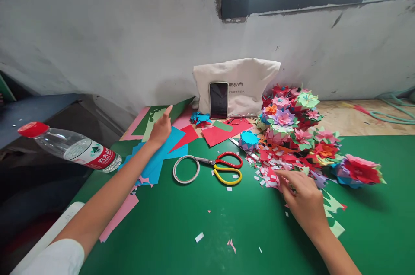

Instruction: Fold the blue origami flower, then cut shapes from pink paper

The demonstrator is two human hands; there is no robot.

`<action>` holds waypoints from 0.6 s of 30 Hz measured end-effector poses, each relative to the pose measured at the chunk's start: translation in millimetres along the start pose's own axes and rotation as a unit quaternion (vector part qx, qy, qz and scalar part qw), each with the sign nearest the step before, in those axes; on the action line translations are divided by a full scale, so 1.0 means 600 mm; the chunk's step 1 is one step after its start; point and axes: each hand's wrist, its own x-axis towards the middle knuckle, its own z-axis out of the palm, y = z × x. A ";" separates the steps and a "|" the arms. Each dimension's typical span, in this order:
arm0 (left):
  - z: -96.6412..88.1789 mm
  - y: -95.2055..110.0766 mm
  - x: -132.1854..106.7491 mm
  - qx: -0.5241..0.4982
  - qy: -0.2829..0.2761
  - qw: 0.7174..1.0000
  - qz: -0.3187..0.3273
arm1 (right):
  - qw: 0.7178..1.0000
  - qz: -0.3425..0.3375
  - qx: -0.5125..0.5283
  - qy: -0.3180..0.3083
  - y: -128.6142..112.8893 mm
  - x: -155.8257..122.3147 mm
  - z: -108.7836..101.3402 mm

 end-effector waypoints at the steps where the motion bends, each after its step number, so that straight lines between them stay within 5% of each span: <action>1: -0.005 -0.002 0.000 0.008 -0.007 1.000 0.011 | 1.000 -0.003 0.003 -0.002 0.000 0.000 0.000; 7: -0.026 0.019 -0.037 0.058 -0.120 0.985 0.106 | 1.000 0.013 -0.006 0.016 -0.010 0.005 -0.005; 18: -0.056 0.040 -0.108 0.160 -0.203 0.964 0.068 | 0.989 0.136 -0.046 0.028 -0.017 0.009 -0.018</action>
